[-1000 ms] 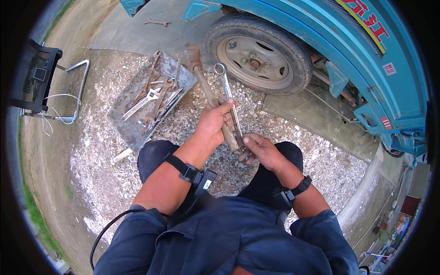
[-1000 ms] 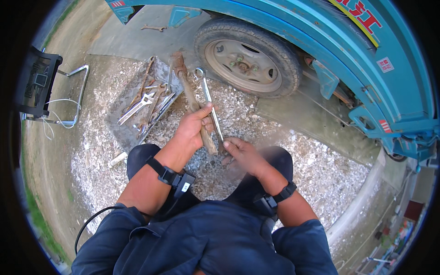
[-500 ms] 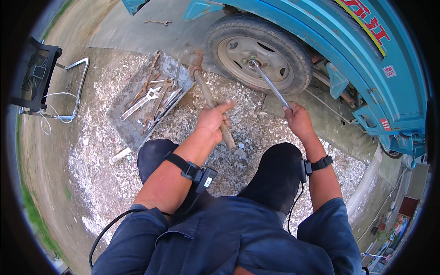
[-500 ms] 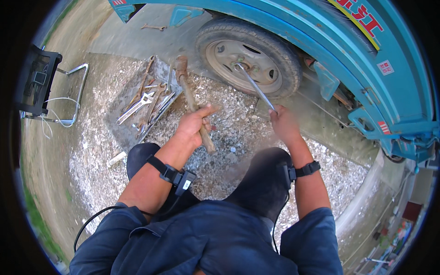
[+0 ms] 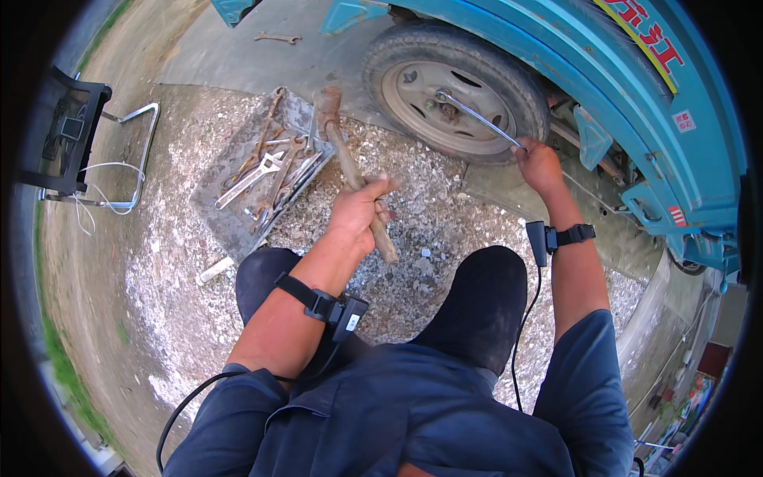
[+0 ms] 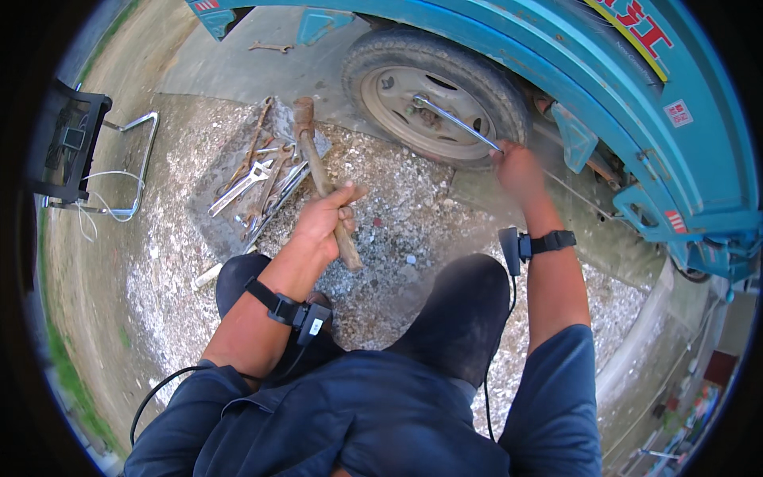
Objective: The person uses a wrench and a hammer to loosen nuts on a wheel of a three-wheeled vehicle and removes rubber trim from the top edge of the vehicle's bed.
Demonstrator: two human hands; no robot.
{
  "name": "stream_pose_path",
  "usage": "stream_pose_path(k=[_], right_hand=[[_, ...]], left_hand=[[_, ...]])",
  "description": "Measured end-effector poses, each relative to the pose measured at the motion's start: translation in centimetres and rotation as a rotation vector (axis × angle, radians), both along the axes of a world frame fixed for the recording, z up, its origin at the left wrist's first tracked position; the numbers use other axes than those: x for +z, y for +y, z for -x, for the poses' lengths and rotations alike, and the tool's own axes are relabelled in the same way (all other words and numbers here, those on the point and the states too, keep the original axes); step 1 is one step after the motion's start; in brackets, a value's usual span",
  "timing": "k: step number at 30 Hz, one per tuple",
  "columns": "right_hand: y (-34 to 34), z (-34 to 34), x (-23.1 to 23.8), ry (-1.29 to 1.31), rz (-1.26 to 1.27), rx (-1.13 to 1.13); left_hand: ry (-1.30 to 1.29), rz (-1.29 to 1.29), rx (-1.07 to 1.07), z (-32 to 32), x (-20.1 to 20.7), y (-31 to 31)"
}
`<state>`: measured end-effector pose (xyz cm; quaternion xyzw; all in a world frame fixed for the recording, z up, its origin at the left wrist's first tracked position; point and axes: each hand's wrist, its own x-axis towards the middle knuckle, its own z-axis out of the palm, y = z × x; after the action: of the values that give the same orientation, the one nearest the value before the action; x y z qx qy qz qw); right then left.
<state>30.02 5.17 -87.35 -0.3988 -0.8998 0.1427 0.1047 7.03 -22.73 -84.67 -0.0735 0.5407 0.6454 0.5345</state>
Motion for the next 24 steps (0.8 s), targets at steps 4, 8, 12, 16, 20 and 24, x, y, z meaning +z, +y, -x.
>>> stream_pose_path(k=[4, 8, 12, 16, 20, 24], right_hand=[[0.8, -0.5, -0.3, 0.038, 0.022, -0.03], [0.9, -0.6, -0.3, 0.057, -0.016, -0.144], [-1.2, 0.2, -0.7, 0.09, -0.162, -0.341], [-2.8, 0.5, -1.3, 0.096, -0.149, -0.457], [-3.5, 1.0, -0.5, 0.137, -0.23, -0.434], [-3.8, 1.4, 0.4, 0.152, -0.268, -0.4]], left_hand=[[-0.011, 0.013, -0.01, 0.0, 0.3, 0.0], [-0.012, 0.019, -0.032, 0.2, 0.1, -0.3], [0.017, 0.049, -0.062, 0.4, 0.2, -0.4], [0.027, 0.046, -0.078, 0.4, -0.1, -0.3], [0.031, 0.077, -0.075, 0.3, 0.2, -0.4], [0.036, 0.1, -0.066, 0.3, 0.5, -0.5]])
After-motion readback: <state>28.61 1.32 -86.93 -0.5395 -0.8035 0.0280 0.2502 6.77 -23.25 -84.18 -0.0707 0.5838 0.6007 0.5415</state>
